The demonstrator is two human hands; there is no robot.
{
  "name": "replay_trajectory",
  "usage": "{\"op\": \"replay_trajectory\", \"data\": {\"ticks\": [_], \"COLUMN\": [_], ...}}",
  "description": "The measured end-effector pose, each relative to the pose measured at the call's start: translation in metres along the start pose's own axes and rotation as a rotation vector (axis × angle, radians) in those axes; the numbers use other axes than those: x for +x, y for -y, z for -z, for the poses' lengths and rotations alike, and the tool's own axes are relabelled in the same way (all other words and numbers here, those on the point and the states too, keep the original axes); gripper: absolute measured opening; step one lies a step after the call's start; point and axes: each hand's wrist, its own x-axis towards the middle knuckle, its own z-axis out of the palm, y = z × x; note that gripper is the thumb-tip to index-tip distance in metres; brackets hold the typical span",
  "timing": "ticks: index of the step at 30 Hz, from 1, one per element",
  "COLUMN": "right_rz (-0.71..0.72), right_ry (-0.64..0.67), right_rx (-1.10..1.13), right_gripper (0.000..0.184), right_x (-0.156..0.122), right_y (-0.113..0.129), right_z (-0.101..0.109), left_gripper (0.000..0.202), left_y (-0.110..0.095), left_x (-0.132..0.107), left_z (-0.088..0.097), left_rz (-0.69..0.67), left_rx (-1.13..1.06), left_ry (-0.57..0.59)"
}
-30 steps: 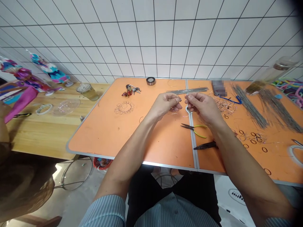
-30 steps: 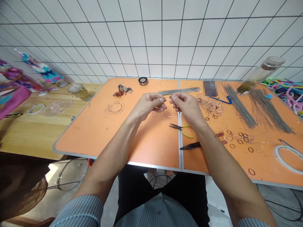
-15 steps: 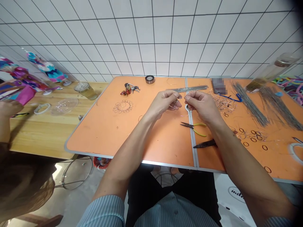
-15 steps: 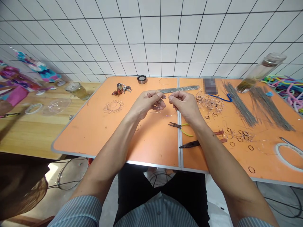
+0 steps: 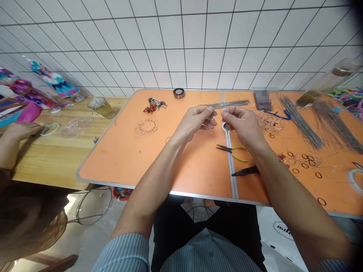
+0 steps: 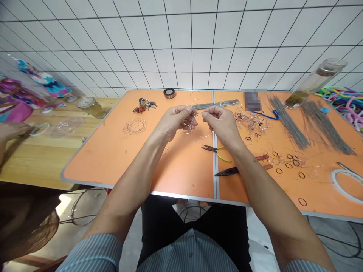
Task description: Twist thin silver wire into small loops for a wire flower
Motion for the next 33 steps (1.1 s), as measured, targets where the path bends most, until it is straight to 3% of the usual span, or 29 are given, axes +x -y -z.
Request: {"op": "replay_trajectory", "data": {"ticks": [14,33], "right_rz": [0.004,0.047], "right_ry": [0.003,-0.009], "right_rx": [-0.049,-0.065], "right_gripper": [0.017,0.015], "right_x": [-0.0035,-0.0028], "right_y": [0.0034,-0.0021], "right_z": [-0.0045,-0.0079], "left_gripper": [0.029,0.028], "left_y": [-0.0029,-0.0034], "left_x": [-0.0008,-0.001], "left_z": [-0.0032,-0.004], "left_rz": [-0.024,-0.045], "left_rx": [0.001,-0.055], "left_ry": [-0.037,-0.025]}}
